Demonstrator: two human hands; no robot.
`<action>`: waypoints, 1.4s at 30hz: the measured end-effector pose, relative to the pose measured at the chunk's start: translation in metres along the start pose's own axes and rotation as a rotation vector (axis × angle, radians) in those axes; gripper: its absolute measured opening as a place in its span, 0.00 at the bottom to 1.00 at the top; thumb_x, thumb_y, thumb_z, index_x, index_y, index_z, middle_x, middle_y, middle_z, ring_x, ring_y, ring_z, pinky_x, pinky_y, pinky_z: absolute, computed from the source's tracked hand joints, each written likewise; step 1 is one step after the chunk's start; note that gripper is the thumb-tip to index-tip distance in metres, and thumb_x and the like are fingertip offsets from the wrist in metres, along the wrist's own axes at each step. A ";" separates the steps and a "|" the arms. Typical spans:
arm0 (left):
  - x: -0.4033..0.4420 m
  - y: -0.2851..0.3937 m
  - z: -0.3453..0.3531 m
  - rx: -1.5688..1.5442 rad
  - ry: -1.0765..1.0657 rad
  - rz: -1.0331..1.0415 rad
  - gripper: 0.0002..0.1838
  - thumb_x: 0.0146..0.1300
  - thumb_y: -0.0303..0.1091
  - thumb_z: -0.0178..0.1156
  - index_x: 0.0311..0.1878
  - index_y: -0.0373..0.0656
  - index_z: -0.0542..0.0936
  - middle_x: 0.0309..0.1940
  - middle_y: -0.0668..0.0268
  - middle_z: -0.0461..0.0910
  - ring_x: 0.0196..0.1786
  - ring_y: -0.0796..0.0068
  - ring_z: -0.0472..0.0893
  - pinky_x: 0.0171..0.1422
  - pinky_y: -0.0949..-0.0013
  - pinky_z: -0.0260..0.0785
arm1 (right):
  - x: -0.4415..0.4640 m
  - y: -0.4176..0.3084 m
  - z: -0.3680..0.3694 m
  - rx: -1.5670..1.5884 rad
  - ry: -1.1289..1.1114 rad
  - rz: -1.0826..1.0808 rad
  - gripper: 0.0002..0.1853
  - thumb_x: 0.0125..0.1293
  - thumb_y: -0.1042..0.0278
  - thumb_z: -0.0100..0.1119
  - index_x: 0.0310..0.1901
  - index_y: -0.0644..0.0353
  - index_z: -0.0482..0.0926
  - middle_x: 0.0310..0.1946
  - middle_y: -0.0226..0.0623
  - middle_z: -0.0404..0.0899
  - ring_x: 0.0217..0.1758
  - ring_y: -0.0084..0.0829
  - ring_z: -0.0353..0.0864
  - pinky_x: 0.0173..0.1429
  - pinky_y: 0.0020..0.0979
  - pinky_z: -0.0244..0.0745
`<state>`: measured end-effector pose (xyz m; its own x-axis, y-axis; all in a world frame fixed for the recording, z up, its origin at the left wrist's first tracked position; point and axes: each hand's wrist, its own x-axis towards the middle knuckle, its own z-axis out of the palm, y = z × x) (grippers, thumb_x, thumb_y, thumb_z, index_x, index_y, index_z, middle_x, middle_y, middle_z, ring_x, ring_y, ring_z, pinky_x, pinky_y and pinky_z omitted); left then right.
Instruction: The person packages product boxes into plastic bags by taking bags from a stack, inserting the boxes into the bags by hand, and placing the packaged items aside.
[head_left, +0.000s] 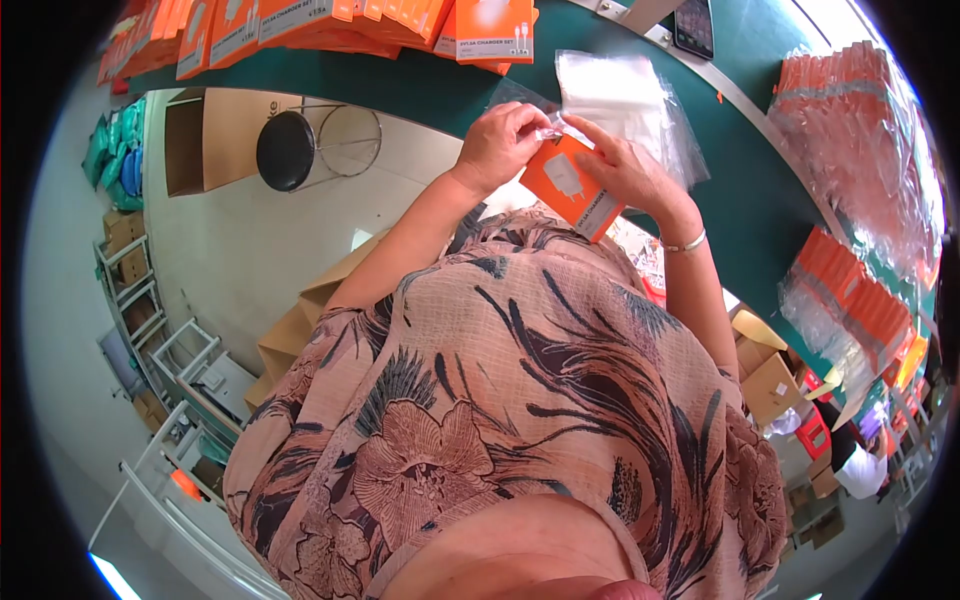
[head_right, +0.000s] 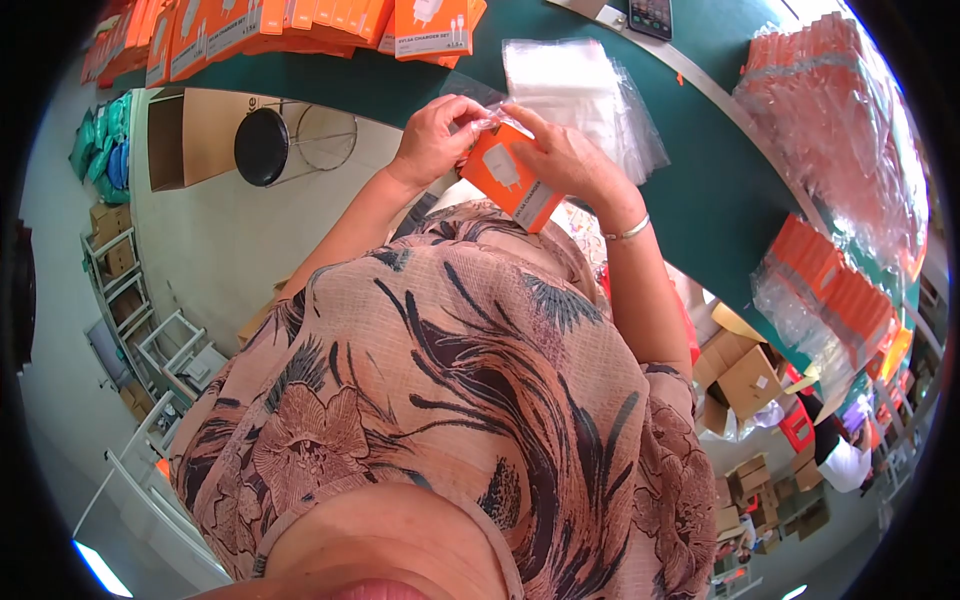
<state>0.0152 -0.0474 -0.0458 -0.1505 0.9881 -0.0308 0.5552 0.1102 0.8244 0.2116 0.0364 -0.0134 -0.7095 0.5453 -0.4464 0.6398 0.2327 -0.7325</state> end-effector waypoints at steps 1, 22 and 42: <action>-0.002 0.003 -0.002 0.054 0.014 0.087 0.04 0.58 0.30 0.63 0.36 0.44 0.79 0.32 0.64 0.80 0.38 0.64 0.80 0.43 0.64 0.73 | 0.000 0.002 0.001 0.000 0.000 -0.001 0.27 0.69 0.63 0.54 0.69 0.49 0.66 0.33 0.45 0.82 0.36 0.35 0.81 0.46 0.35 0.76; -0.051 -0.007 0.016 0.177 0.187 0.290 0.08 0.62 0.34 0.63 0.34 0.43 0.73 0.30 0.61 0.78 0.33 0.61 0.79 0.36 0.65 0.74 | -0.022 0.019 0.065 0.654 0.619 0.024 0.17 0.71 0.68 0.55 0.60 0.60 0.73 0.37 0.28 0.78 0.39 0.15 0.73 0.44 0.19 0.71; -0.039 0.006 0.022 -0.965 -0.277 -0.343 0.17 0.61 0.31 0.66 0.42 0.44 0.64 0.40 0.66 0.75 0.46 0.80 0.76 0.52 0.73 0.72 | -0.053 0.013 0.026 1.070 0.370 0.208 0.21 0.70 0.52 0.54 0.55 0.59 0.73 0.44 0.32 0.79 0.46 0.22 0.79 0.43 0.27 0.79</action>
<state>0.0422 -0.0824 -0.0521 0.0834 0.9236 -0.3741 -0.3843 0.3762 0.8431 0.2501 -0.0104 -0.0127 -0.3761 0.7375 -0.5608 0.0301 -0.5953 -0.8030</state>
